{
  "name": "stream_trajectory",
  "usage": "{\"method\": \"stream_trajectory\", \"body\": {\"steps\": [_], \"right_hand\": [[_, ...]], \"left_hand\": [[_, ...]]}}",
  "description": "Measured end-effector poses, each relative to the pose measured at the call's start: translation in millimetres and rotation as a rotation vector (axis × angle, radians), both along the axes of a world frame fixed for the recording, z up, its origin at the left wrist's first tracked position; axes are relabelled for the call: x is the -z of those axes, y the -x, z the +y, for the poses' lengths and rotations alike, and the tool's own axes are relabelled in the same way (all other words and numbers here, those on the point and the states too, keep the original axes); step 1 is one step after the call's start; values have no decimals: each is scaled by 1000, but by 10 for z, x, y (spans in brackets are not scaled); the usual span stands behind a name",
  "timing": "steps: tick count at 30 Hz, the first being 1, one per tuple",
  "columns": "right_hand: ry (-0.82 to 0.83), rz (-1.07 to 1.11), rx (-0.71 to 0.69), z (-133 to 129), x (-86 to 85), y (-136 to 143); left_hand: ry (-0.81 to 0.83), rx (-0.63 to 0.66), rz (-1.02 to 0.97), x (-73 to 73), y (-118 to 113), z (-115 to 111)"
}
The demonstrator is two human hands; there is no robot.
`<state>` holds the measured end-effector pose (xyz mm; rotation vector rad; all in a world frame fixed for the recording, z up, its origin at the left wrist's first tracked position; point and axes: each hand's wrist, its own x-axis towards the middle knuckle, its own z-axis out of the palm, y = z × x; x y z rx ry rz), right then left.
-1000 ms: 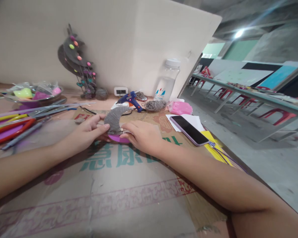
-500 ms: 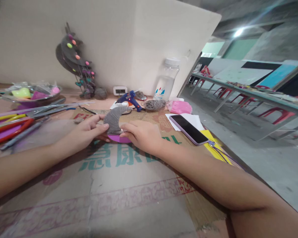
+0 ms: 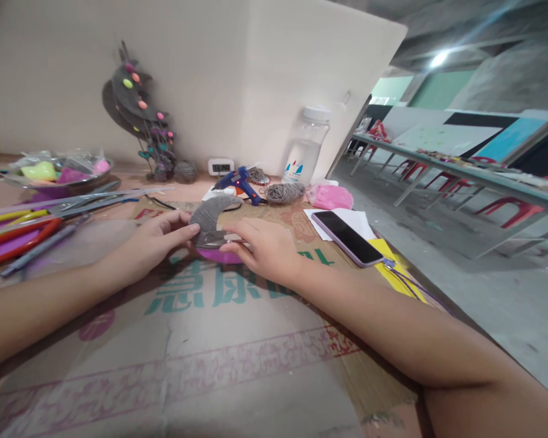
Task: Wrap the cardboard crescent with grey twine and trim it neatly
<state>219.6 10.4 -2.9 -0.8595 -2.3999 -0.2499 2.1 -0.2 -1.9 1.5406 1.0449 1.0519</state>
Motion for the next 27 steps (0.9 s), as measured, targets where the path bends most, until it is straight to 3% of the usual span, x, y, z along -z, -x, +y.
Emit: {"method": "stream_trajectory", "body": {"steps": [8, 13, 27], "right_hand": [[-22, -62, 15, 26, 4, 2], [-42, -69, 13, 38, -5, -10], [-50, -110, 28, 56, 9, -13]], "left_hand": [[19, -61, 88, -64, -2, -24], [-6, -17, 19, -16, 10, 10], [117, 31, -91, 7, 7, 29]]}}
